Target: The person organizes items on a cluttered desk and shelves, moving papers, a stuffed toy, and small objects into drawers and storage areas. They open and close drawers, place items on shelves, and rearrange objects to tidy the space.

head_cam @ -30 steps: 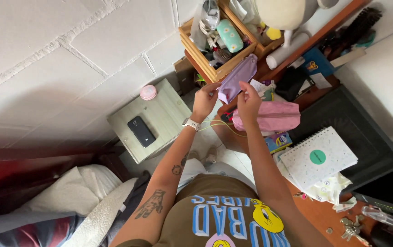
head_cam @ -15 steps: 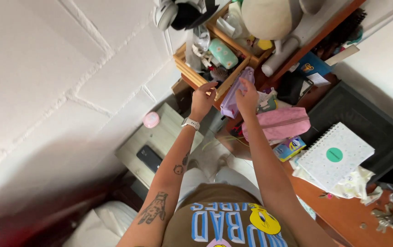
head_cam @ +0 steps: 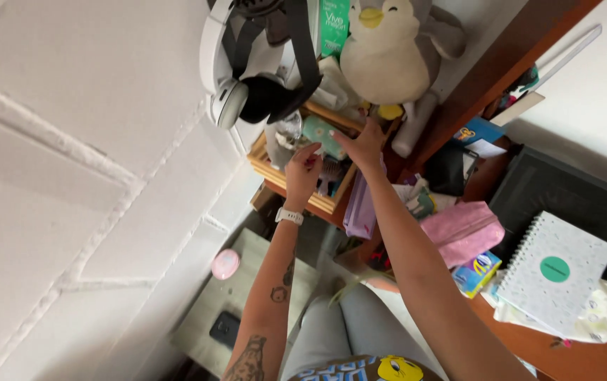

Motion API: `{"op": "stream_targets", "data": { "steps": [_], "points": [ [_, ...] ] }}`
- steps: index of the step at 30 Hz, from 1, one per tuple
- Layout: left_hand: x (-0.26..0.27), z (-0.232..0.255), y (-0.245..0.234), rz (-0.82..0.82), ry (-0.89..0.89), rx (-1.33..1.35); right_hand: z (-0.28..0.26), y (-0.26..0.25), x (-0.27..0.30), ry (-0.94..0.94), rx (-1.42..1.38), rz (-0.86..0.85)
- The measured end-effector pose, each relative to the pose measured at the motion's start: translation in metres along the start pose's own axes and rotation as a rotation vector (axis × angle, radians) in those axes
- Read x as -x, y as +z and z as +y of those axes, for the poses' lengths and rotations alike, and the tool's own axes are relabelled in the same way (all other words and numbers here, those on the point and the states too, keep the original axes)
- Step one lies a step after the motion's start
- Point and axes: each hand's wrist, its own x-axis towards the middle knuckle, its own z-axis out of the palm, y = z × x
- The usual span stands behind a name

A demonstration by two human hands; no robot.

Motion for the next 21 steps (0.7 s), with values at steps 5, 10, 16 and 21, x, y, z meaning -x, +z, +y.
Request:
{"op": "stream_targets", "data": {
  "steps": [5, 10, 16, 21],
  "points": [
    [-0.027, -0.020, 0.003, -0.008, 0.024, 0.051, 0.007, 0.021, -0.066, 0.135, 0.231, -0.021],
    [-0.049, -0.033, 0.007, -0.005, 0.035, 0.063, -0.019, 0.036, -0.107, 0.277, 0.288, -0.083],
    [-0.065, -0.056, 0.012, 0.039, 0.066, 0.108, 0.008, 0.082, -0.164, 0.370, 0.517, 0.042],
    [-0.071, -0.100, 0.027, 0.106, 0.038, 0.122, 0.066, 0.110, -0.219, 0.472, 0.146, 0.171]
  ]
}}
